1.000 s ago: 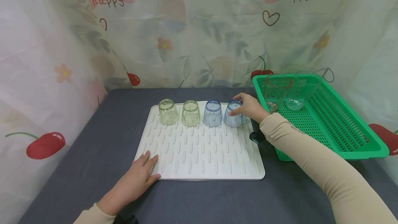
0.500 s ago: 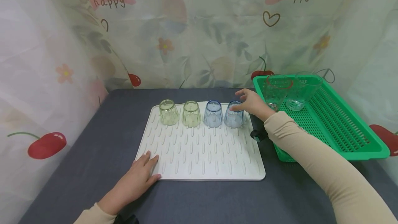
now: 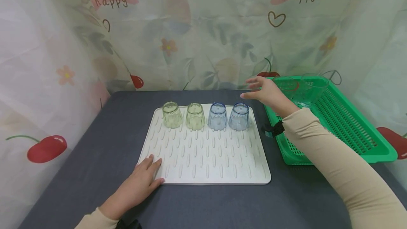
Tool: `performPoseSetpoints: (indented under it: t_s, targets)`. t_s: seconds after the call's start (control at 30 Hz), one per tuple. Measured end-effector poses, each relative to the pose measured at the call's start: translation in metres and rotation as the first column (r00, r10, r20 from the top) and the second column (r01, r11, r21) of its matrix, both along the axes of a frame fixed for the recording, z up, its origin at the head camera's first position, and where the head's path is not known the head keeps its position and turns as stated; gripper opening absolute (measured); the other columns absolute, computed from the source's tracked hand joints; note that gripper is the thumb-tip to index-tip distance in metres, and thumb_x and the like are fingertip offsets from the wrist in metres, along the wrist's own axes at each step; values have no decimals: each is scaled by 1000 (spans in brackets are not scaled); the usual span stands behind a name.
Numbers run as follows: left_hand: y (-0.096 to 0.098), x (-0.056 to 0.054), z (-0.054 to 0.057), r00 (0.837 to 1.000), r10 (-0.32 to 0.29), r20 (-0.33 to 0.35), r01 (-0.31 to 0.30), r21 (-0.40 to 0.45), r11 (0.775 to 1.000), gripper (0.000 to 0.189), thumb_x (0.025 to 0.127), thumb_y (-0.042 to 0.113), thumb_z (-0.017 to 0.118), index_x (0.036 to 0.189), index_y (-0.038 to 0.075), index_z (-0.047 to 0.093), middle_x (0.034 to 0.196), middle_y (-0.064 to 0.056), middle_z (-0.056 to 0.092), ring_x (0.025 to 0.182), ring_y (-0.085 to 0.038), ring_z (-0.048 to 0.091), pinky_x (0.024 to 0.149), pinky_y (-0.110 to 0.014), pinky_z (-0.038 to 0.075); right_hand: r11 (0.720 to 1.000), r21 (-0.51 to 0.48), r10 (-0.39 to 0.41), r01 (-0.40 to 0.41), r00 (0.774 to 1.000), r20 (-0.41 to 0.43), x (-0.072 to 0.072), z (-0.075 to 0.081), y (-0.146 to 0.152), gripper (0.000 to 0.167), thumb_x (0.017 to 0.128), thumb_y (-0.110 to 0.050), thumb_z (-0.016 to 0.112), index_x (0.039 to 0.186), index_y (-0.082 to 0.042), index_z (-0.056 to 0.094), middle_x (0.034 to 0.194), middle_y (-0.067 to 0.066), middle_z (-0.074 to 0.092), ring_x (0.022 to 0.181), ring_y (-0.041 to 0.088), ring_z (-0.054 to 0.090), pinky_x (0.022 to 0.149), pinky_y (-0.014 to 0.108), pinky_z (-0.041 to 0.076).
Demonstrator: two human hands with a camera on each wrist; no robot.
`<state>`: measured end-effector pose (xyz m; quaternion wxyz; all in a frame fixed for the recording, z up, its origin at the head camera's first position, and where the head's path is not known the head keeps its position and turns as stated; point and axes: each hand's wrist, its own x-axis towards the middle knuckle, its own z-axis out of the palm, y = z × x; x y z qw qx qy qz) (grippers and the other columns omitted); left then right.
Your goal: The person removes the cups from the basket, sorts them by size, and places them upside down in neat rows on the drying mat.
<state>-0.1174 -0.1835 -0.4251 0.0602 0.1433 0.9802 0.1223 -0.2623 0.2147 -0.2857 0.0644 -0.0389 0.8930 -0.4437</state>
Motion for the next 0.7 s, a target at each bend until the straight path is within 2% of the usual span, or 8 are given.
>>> performPoseSetpoints:
  t_s: [0.17, 0.33, 0.5, 0.7]
  targets:
    - [0, 0, 0, 1000, -2, -5, 2, 1, 1000, 62, 90, 30, 69, 138, -3, 49, 145, -35, 37, 136, -48, 34, 108, -61, 30, 1000, -10, -29, 29, 998, -57, 9, 16, 10, 65, 90, -37, 69, 145, -17, 41, 148, 13, 42, 136, 33, 40, 106, 54, 37]
    - [-1, 0, 0, 1000, -6, -19, 6, 5, 1000, 62, 90, 30, 69, 138, -3, 49, 144, -35, 37, 135, -49, 35, 107, -62, 31, 995, -79, -74, 62, 985, -159, 16, 27, 26, 69, 90, -41, 67, 147, -17, 38, 147, 14, 42, 137, 29, 40, 106, 52, 38]
    - [-1, 1, 1, 1000, -2, -14, 2, 3, 1000, 62, 90, 30, 69, 138, -3, 49, 144, -35, 37, 135, -49, 35, 107, -62, 31, 984, -145, -139, 105, 959, -248, 19, 27, 47, 71, 89, -45, 66, 149, -25, 35, 153, 9, 36, 141, 28, 36, 107, 53, 36]
    - [0, 1, 2, 1000, 0, -2, 0, 0, 1000, 62, 89, 31, 69, 138, -2, 49, 144, -35, 37, 135, -49, 35, 107, -62, 32, 962, -229, -223, 149, 913, -343, 18, 20, 68, 65, 91, -38, 65, 148, -29, 35, 153, 6, 35, 142, 26, 32, 112, 51, 31]
